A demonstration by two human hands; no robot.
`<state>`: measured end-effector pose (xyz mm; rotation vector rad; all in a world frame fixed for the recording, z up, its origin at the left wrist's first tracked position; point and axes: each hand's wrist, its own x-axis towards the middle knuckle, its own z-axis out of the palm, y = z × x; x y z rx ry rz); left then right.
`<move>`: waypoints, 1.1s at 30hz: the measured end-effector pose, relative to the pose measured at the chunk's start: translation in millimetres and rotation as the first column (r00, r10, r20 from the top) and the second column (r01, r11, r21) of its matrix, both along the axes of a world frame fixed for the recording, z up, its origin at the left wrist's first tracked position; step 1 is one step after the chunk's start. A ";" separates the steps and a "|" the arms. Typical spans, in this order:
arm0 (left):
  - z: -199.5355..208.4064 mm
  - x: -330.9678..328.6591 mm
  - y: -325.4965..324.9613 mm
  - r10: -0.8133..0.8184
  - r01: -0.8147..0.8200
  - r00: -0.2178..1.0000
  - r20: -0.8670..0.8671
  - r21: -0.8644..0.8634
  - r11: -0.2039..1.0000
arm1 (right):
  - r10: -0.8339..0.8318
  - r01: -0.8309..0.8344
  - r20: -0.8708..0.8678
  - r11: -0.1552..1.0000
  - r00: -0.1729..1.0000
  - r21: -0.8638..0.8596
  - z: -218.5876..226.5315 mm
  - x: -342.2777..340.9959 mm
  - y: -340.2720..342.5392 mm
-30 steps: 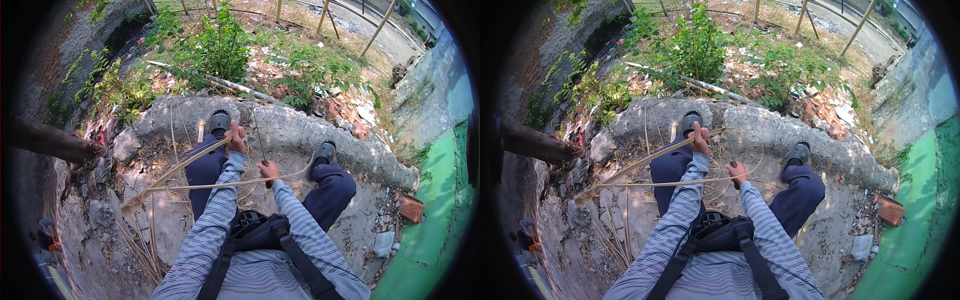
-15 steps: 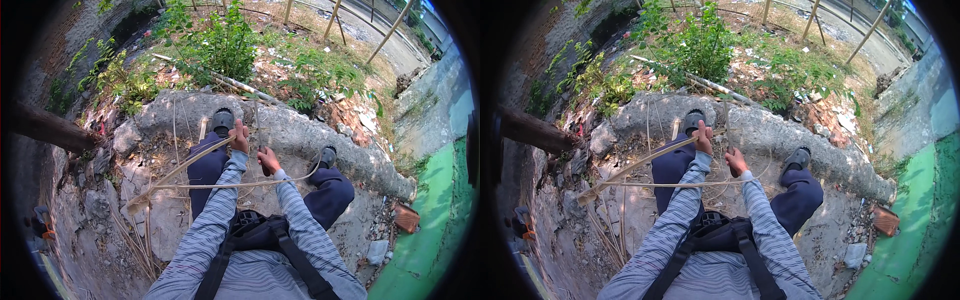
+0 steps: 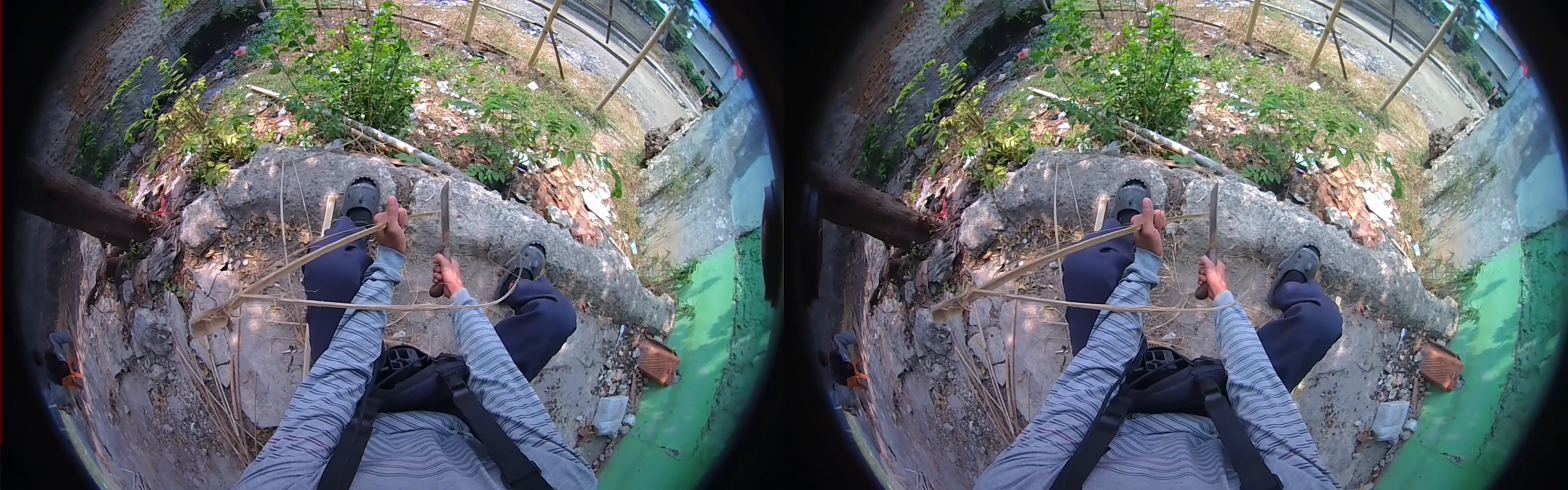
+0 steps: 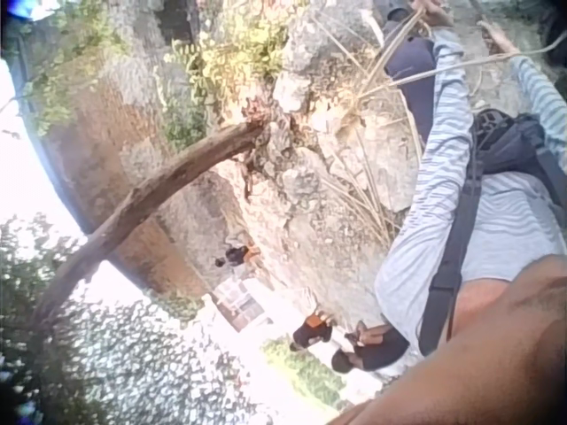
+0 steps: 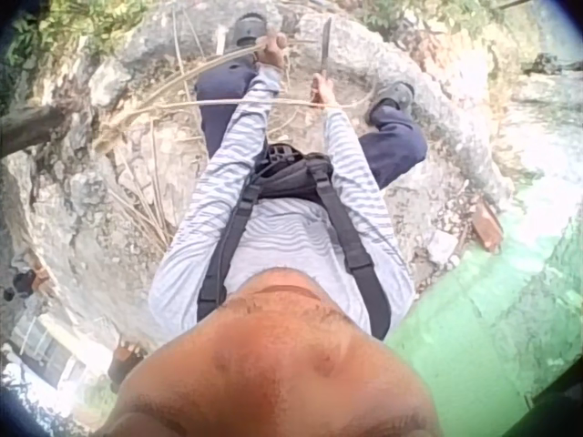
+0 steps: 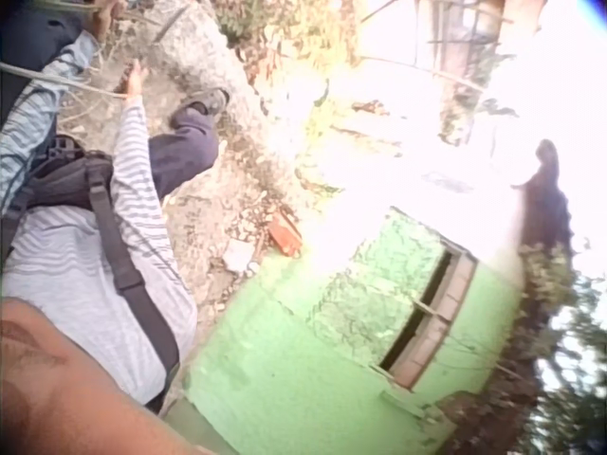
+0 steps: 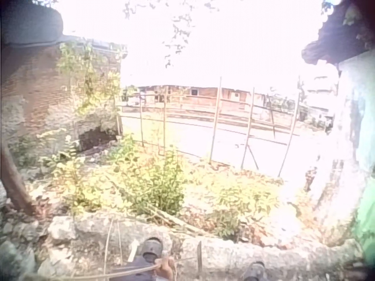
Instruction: The person splits and shaves long bamboo pieces into thin strips using a knife.
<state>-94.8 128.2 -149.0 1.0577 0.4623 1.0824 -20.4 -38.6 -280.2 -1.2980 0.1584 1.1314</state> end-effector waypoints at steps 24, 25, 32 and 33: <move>4.3 -9.1 3.2 0.005 0.001 0.997 0.074 -0.082 0.997 | 0.325 -0.079 0.814 0.941 0.482 -0.329 -30.4 -5.7 6.2; 3.8 -9.3 2.4 -0.003 0.010 0.997 0.082 -0.086 0.996 | 0.313 -0.095 0.742 0.942 0.592 -0.322 -32.4 -7.5 4.7; -0.5 -8.6 5.9 0.057 -0.052 0.996 0.064 -0.078 0.996 | 0.394 -0.079 0.757 0.906 0.522 -0.417 -5.2 -0.5 10.4; -2.6 -12.7 10.2 0.070 -0.066 0.996 0.054 -0.078 0.995 | 0.401 -0.094 0.751 0.904 0.524 -0.417 9.8 -3.6 15.4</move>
